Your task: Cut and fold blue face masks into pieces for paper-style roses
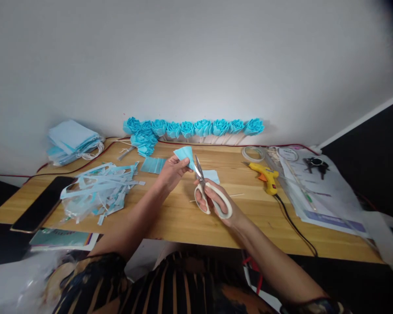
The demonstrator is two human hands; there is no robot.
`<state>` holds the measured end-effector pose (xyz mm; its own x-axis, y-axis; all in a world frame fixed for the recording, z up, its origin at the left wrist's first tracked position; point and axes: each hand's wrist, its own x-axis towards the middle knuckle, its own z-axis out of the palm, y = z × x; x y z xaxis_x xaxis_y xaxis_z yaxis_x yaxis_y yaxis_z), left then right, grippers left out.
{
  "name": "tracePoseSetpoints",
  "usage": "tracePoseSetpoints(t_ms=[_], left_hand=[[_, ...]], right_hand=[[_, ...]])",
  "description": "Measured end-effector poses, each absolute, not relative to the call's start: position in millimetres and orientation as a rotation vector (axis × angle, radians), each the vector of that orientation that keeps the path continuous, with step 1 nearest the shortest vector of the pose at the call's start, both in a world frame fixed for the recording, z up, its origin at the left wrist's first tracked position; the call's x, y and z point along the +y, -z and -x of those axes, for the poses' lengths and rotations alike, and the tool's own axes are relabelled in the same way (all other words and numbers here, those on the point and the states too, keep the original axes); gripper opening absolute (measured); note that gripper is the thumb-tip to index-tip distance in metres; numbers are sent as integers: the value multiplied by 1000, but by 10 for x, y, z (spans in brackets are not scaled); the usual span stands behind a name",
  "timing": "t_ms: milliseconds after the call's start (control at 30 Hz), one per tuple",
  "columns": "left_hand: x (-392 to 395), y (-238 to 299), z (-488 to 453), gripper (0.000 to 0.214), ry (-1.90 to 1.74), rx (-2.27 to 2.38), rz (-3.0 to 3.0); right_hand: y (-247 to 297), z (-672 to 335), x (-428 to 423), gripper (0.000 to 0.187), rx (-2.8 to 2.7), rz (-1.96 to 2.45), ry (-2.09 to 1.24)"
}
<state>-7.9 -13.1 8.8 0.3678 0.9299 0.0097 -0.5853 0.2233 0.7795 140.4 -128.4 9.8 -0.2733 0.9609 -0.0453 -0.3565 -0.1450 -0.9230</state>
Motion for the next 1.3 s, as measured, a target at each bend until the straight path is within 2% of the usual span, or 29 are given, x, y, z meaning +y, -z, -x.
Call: tracePoseSetpoints(t_ms=[167, 467, 1300], left_hand=[[-117, -83, 82, 25, -1146, 540, -798], [-156, -58, 54, 33, -1098, 509, -864], [-169, 6, 21, 35, -1075, 512, -840]], right_hand=[[-116, -1434, -1290, 43, -1044, 851, -1651], [-121, -1440, -1217, 40, -1046, 829, -1642], [114, -1419, -1122, 36, -919, 707, -1619]])
